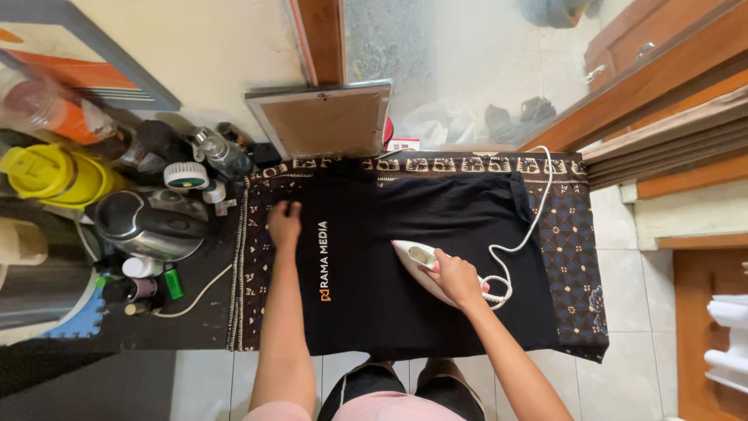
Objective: The person irons a black t-shirt on a patterned tablecloth, smoothing the fabric and using a pink steam iron to remove wrinkles. The person then folds the t-shirt neatly and places it on a pile of other clothes.
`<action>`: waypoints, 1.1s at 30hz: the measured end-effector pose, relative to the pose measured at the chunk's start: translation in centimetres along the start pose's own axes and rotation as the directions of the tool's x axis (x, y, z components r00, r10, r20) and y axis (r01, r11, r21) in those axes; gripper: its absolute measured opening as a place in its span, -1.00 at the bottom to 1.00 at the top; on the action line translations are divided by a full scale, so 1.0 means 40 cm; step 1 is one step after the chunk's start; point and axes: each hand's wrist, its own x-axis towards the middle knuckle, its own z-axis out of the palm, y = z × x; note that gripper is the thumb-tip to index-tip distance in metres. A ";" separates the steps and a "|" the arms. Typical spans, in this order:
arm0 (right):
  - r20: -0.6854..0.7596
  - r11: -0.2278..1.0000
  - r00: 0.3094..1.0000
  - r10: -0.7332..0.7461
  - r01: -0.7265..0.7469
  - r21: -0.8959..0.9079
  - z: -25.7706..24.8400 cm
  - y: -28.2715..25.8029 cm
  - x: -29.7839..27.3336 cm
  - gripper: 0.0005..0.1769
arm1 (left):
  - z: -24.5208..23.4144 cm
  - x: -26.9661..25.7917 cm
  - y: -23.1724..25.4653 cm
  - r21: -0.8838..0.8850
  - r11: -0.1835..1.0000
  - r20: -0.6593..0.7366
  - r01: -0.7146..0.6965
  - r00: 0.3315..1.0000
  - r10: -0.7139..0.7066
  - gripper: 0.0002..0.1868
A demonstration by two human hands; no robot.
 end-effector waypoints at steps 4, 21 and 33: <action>0.006 1.000 1.000 -0.005 0.005 -0.008 0.003 0.003 0.006 -0.44 | -0.006 -0.001 -0.021 -0.017 0.997 -0.035 0.079 0.996 -0.079 -0.54; -0.067 0.974 0.971 -0.228 0.228 -0.008 0.112 -0.133 0.096 -0.65 | -0.110 -0.206 -0.095 -0.006 0.976 0.094 0.217 0.972 -0.215 -0.45; 0.088 0.952 0.949 -0.304 0.305 0.001 0.185 -0.127 0.050 -0.75 | -0.136 -0.250 -0.078 -0.329 0.890 0.110 0.317 0.948 -0.297 -0.47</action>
